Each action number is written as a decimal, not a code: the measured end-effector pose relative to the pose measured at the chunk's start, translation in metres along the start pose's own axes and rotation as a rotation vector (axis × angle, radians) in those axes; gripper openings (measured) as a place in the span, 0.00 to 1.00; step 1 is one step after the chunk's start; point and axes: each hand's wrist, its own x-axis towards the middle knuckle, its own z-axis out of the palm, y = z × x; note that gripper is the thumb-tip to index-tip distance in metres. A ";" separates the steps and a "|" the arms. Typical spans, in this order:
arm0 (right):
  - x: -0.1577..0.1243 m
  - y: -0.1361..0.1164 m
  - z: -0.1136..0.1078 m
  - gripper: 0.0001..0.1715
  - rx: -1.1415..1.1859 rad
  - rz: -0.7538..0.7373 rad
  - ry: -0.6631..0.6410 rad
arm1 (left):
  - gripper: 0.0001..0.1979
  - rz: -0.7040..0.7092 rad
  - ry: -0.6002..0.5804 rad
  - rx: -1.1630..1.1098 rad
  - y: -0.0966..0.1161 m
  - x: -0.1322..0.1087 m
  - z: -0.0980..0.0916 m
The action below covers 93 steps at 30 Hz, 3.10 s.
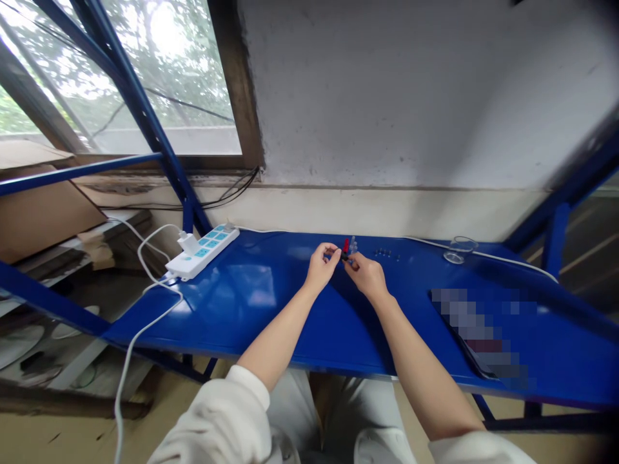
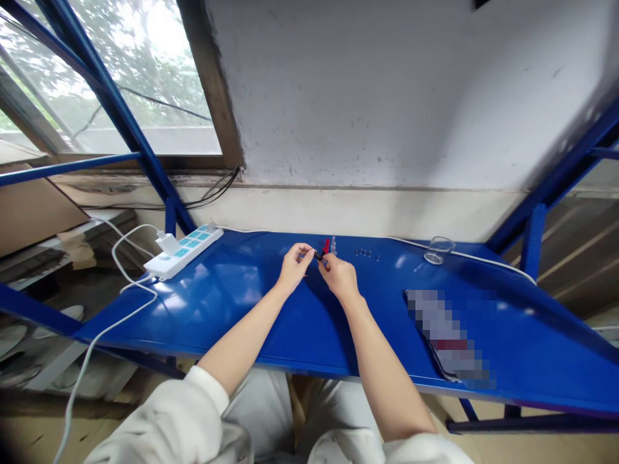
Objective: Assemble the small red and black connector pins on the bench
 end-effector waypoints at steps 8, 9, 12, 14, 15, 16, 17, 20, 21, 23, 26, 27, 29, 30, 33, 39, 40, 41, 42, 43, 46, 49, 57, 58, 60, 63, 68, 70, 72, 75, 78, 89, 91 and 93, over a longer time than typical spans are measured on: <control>-0.003 -0.013 0.002 0.15 0.050 -0.035 0.018 | 0.16 -0.068 -0.095 -0.033 -0.004 -0.007 -0.018; -0.004 -0.014 0.002 0.14 0.055 -0.035 0.017 | 0.15 -0.055 -0.117 -0.023 -0.006 -0.008 -0.017; -0.004 -0.013 0.003 0.15 0.059 -0.032 -0.001 | 0.13 -0.032 -0.143 0.005 -0.010 -0.008 -0.015; -0.003 -0.013 0.004 0.16 0.064 -0.046 -0.032 | 0.13 -0.036 -0.117 0.027 -0.011 -0.006 -0.017; -0.003 -0.013 0.005 0.17 0.069 -0.058 -0.045 | 0.13 -0.032 -0.081 0.067 -0.012 -0.004 -0.021; -0.003 -0.013 0.005 0.18 0.076 -0.069 -0.053 | 0.13 -0.030 -0.023 0.132 -0.013 -0.001 -0.027; -0.003 -0.013 0.005 0.18 0.083 -0.076 -0.051 | 0.12 -0.030 0.051 0.225 -0.014 0.002 -0.033; -0.003 -0.012 0.003 0.19 0.088 -0.057 -0.028 | 0.08 -0.140 0.267 0.569 -0.019 0.012 -0.058; -0.003 -0.011 0.002 0.19 0.084 -0.042 -0.022 | 0.07 -0.194 0.291 0.667 -0.021 0.014 -0.065; -0.002 -0.010 0.000 0.18 0.068 -0.013 -0.010 | 0.06 -0.302 0.289 0.810 -0.025 0.016 -0.077; -0.002 -0.007 0.001 0.16 0.036 0.030 0.026 | 0.06 -0.412 0.251 0.932 -0.030 0.016 -0.085; -0.002 -0.006 0.001 0.16 0.025 0.043 0.038 | 0.07 -0.433 0.240 0.959 -0.030 0.016 -0.085; -0.002 -0.004 0.001 0.16 0.006 0.075 0.064 | 0.07 -0.457 0.223 0.997 -0.030 0.015 -0.085; -0.001 -0.003 0.001 0.16 -0.003 0.101 0.081 | 0.07 -0.462 0.213 1.009 -0.030 0.015 -0.085; 0.000 0.000 -0.003 0.16 -0.031 0.231 0.153 | 0.07 -0.459 0.195 1.044 -0.029 0.015 -0.084; 0.004 0.010 -0.006 0.14 -0.090 0.474 -0.008 | 0.06 -0.467 0.175 1.074 -0.029 0.015 -0.083; 0.004 0.011 -0.005 0.14 -0.105 0.483 -0.061 | 0.06 -0.477 0.173 1.073 -0.029 0.015 -0.083; 0.004 0.012 -0.003 0.14 -0.122 0.481 -0.107 | 0.06 -0.486 0.170 1.071 -0.029 0.015 -0.083; 0.004 0.012 -0.001 0.15 -0.141 0.470 -0.143 | 0.06 -0.496 0.168 1.070 -0.028 0.014 -0.083; 0.003 0.013 0.001 0.16 -0.163 0.454 -0.170 | 0.06 -0.506 0.166 1.069 -0.027 0.014 -0.083; 0.003 0.014 0.007 0.18 -0.233 0.411 -0.203 | 0.11 -0.522 0.196 1.060 -0.021 0.013 -0.081; 0.003 0.016 0.011 0.20 -0.264 0.408 -0.187 | 0.20 -0.396 0.307 1.046 -0.011 0.010 -0.075; 0.009 0.020 0.022 0.19 -0.229 0.430 -0.125 | 0.19 0.345 -0.118 0.858 0.006 -0.016 -0.012; 0.009 0.020 0.022 0.18 -0.220 0.429 -0.117 | 0.22 0.362 -0.183 0.861 0.004 -0.018 -0.005; 0.009 0.020 0.022 0.17 -0.199 0.424 -0.107 | 0.27 0.342 -0.273 0.888 -0.004 -0.019 0.004; 0.009 0.020 0.022 0.16 -0.180 0.421 -0.106 | 0.28 0.253 -0.333 0.946 -0.018 -0.016 0.007; 0.009 0.020 0.024 0.15 -0.173 0.416 -0.100 | 0.24 0.230 -0.346 0.995 -0.026 -0.013 0.005; 0.010 0.021 0.024 0.15 -0.168 0.410 -0.093 | 0.22 0.279 -0.316 0.995 -0.023 -0.013 0.004; 0.010 0.021 0.025 0.14 -0.164 0.404 -0.081 | 0.19 0.308 -0.284 0.998 -0.019 -0.012 0.003; 0.010 0.020 0.026 0.12 -0.165 0.391 -0.069 | 0.14 0.285 -0.237 1.027 -0.016 -0.011 0.002; 0.009 0.019 0.027 0.11 -0.170 0.375 -0.075 | 0.10 0.254 -0.208 1.057 -0.017 -0.010 0.002; 0.005 0.009 0.023 0.08 -0.192 0.293 -0.104 | 0.04 0.235 -0.120 0.773 -0.026 -0.006 0.001; 0.005 0.010 0.023 0.07 -0.184 0.269 -0.117 | 0.04 0.244 -0.048 0.653 -0.026 -0.006 -0.001; 0.005 0.010 0.022 0.07 -0.165 0.242 -0.132 | 0.04 0.256 -0.012 0.583 -0.023 -0.007 -0.003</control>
